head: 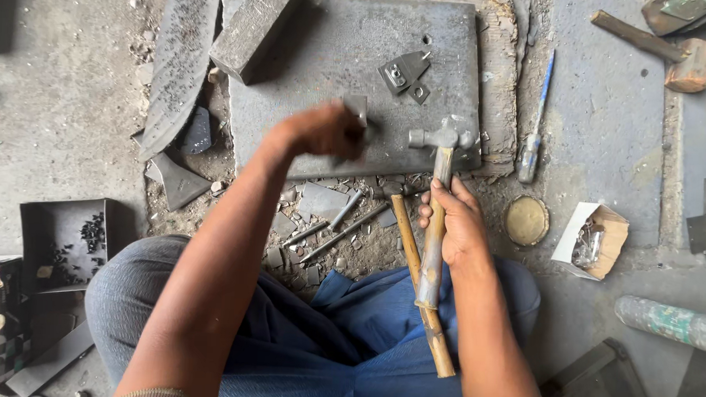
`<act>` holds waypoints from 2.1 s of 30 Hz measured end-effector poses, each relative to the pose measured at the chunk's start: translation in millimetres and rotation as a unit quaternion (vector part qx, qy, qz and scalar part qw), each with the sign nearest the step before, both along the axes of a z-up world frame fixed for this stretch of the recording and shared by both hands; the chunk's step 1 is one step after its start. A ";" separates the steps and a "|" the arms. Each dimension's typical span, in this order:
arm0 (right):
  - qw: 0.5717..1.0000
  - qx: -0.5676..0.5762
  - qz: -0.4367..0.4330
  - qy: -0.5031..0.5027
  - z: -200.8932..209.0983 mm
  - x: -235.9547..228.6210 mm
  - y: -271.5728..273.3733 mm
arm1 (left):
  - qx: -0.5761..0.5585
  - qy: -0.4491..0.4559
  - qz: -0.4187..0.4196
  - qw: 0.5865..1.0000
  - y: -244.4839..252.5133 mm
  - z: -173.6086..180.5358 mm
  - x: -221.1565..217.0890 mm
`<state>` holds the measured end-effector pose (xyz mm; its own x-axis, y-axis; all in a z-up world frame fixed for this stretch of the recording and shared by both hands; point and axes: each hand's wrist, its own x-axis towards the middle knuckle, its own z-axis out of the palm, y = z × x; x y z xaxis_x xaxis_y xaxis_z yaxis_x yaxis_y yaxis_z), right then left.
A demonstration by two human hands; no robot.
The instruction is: The person sits on the floor and uses a hammer and chisel to shape a small metal piece on a metal block. They repeatedly strike the chisel to cut or refine the metal, occasionally adjusting the piece's position and inspecting the work.
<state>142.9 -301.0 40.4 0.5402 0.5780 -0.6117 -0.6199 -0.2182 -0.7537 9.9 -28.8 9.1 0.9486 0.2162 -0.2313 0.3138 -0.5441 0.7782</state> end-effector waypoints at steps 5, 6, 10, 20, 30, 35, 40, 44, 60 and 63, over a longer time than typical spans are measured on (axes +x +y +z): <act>0.999 0.007 0.002 0.033 -19.5 8.8 -5.1 | -0.030 0.265 -0.123 0.956 -35.4 -13.2 -1.0; 0.999 0.006 0.000 0.036 -21.2 8.5 -5.4 | -0.070 0.265 -0.089 0.958 -32.8 -11.1 -1.5; 0.999 0.019 -0.003 0.037 -21.7 6.1 -2.8 | 0.085 0.028 0.045 0.995 -11.8 -1.0 1.2; 0.999 0.022 0.025 0.007 -3.3 -4.0 17.4 | -0.086 -0.165 0.302 0.935 17.0 -14.0 -0.9; 0.988 0.045 0.150 -0.013 -12.0 -18.7 69.6 | -0.295 -0.183 0.362 0.865 25.3 -0.9 -3.0; 0.970 -0.021 0.242 0.015 -7.0 -46.4 55.4 | -0.366 -0.192 0.386 0.825 26.0 -4.0 -3.0; 0.983 -0.026 0.183 -0.002 0.4 -43.6 45.0 | -0.469 -0.165 0.410 0.765 21.6 -11.6 -5.8; 0.994 -0.017 0.110 -0.010 -3.6 -24.9 38.5 | -0.280 -0.100 0.389 0.872 18.6 -31.1 -4.1; 0.994 0.043 0.042 0.089 -23.6 -3.9 32.7 | 0.336 -0.103 0.345 0.870 -23.9 -19.8 4.8; 0.996 0.019 0.032 0.082 -17.1 -3.5 35.9 | 0.262 -0.147 0.357 0.885 -9.1 -27.2 5.9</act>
